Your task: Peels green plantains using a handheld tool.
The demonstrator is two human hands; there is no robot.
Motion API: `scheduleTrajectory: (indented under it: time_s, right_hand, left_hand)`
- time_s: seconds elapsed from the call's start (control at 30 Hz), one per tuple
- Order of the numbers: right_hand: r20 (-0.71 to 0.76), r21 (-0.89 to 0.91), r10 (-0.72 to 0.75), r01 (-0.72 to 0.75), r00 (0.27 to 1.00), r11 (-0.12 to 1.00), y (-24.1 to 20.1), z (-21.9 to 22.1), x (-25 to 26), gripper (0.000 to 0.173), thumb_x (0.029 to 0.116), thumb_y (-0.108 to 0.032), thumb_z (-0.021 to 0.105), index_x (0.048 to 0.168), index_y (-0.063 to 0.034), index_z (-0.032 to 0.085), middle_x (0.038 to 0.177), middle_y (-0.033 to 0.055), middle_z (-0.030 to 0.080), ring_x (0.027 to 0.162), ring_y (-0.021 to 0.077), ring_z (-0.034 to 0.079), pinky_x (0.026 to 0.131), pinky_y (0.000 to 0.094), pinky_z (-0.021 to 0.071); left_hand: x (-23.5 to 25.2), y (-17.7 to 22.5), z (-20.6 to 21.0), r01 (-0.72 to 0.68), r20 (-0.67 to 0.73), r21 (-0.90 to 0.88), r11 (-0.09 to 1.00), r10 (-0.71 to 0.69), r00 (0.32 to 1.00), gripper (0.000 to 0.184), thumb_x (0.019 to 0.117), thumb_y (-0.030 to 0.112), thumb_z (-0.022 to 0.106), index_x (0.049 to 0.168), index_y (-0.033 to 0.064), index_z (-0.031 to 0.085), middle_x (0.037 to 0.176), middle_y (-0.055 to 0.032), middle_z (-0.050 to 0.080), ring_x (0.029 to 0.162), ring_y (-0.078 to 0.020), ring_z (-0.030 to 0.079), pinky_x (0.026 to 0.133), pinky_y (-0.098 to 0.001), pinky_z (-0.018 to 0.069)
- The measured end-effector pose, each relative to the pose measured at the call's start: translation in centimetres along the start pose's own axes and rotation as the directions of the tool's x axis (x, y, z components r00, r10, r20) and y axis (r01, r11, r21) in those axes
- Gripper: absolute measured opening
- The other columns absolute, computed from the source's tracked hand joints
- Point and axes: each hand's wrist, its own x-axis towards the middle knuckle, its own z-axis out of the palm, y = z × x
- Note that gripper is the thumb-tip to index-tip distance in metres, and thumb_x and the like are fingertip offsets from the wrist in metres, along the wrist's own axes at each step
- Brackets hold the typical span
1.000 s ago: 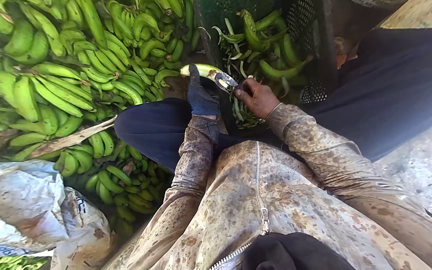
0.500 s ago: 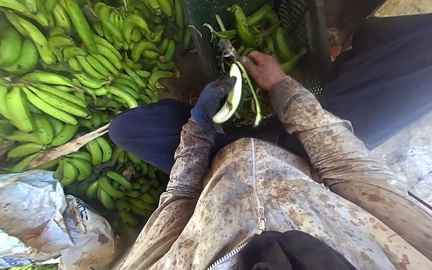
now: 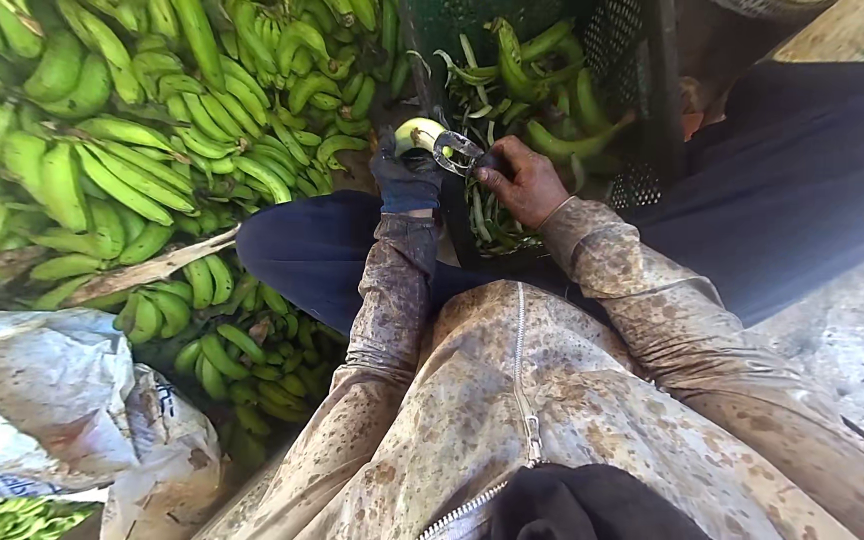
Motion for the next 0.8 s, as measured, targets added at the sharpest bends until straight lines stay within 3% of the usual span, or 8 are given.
scheduleTrajectory:
  time_s: [0.17,0.33,0.4,0.47,0.5,0.6,0.67,0.8]
  right_hand:
    - [-0.015,-0.002,0.031,-0.031,0.999,1.000,-0.4,0.1,0.5,0.043,0.1052,-0.036,0.058,0.125,0.0012,0.060,0.112,0.0189,0.068,0.101,0.0275,0.068,0.094,0.0449,0.0540]
    - [-0.010,0.025,0.068,-0.067,0.998,0.997,-0.7,-0.1,0.3,0.040,0.1078,-0.039,0.052,0.121,-0.0018,0.060,0.100,0.0138,0.069,0.089,0.0218,0.068,0.086,0.0410,0.0548]
    - [0.002,0.009,0.057,-0.057,0.998,0.998,-0.5,-0.5,0.3,0.041,0.1077,-0.040,0.052,0.120,-0.0017,0.060,0.099,0.0141,0.068,0.089,0.0225,0.068,0.085,0.0421,0.0546]
    - [0.005,0.010,0.102,-0.102,0.995,0.995,-0.3,-0.8,0.6,0.041,0.1084,-0.039,0.051,0.123,-0.0016,0.060,0.101,0.0153,0.069,0.090,0.0237,0.069,0.087,0.0435,0.0551]
    - [0.001,0.009,0.119,-0.119,0.993,0.993,-0.2,-1.1,0.9,0.041,0.1088,-0.039,0.050,0.123,-0.0022,0.059,0.101,0.0147,0.069,0.089,0.0231,0.068,0.086,0.0432,0.0549]
    - [-0.034,-0.015,0.118,-0.119,0.992,0.993,-0.2,-1.1,0.5,0.040,0.1087,-0.038,0.050,0.122,-0.0015,0.059,0.100,0.0147,0.068,0.089,0.0234,0.068,0.086,0.0428,0.0552]
    - [-0.046,-0.054,0.122,-0.125,0.991,0.991,-0.5,-0.8,0.2,0.043,0.1073,-0.038,0.054,0.125,0.0006,0.059,0.106,0.0186,0.070,0.098,0.0296,0.070,0.092,0.0480,0.0552]
    - [-0.021,-0.130,0.205,-0.206,0.979,0.970,-0.8,-0.7,0.6,0.046,0.1065,-0.043,0.054,0.126,-0.0016,0.058,0.114,0.0197,0.068,0.106,0.0340,0.069,0.096,0.0544,0.0533]
  left_hand:
    - [-0.8,-0.9,0.9,-0.046,-0.069,0.103,0.994,0.053,0.996,0.027,0.1081,0.029,0.030,0.107,0.0086,0.047,0.090,-0.0102,0.057,0.081,-0.0209,0.061,0.070,-0.0422,0.0570]
    - [-1.2,-1.9,0.4,0.002,0.177,0.093,0.996,-0.018,0.984,0.029,0.1058,0.027,0.030,0.100,0.0076,0.051,0.083,-0.0099,0.060,0.076,-0.0202,0.063,0.069,-0.0417,0.0580]
    - [-0.3,-2.0,0.2,0.000,0.351,0.072,0.997,-0.025,0.936,0.031,0.1046,0.024,0.028,0.091,0.0088,0.052,0.074,-0.0073,0.059,0.068,-0.0187,0.062,0.064,-0.0381,0.0568]
    - [-0.4,-2.4,0.0,0.017,0.514,0.103,0.995,-0.068,0.855,0.035,0.1056,0.021,0.024,0.095,0.0070,0.054,0.074,-0.0066,0.060,0.067,-0.0177,0.062,0.065,-0.0358,0.0570]
    - [-0.7,-2.6,0.2,0.023,0.547,0.136,0.990,-0.095,0.832,0.037,0.1078,0.022,0.023,0.101,0.0062,0.055,0.081,-0.0073,0.061,0.073,-0.0175,0.063,0.071,-0.0353,0.0577]
    - [-1.6,-2.7,0.4,-0.077,0.457,0.348,0.934,-0.098,0.884,0.037,0.1132,0.028,0.023,0.120,0.0076,0.053,0.097,-0.0063,0.061,0.088,-0.0136,0.063,0.082,-0.0323,0.0568]
    - [-2.1,-3.2,0.2,-0.223,0.347,0.558,0.799,0.019,0.938,0.039,0.1136,0.026,0.028,0.137,0.0043,0.051,0.114,-0.0081,0.062,0.102,-0.0123,0.063,0.092,-0.0324,0.0547]
    - [-2.3,-4.1,-0.4,-0.338,0.262,0.754,0.564,0.214,0.941,0.038,0.1123,0.022,0.036,0.128,-0.0036,0.058,0.112,-0.0130,0.066,0.101,-0.0133,0.065,0.093,-0.0321,0.0554]
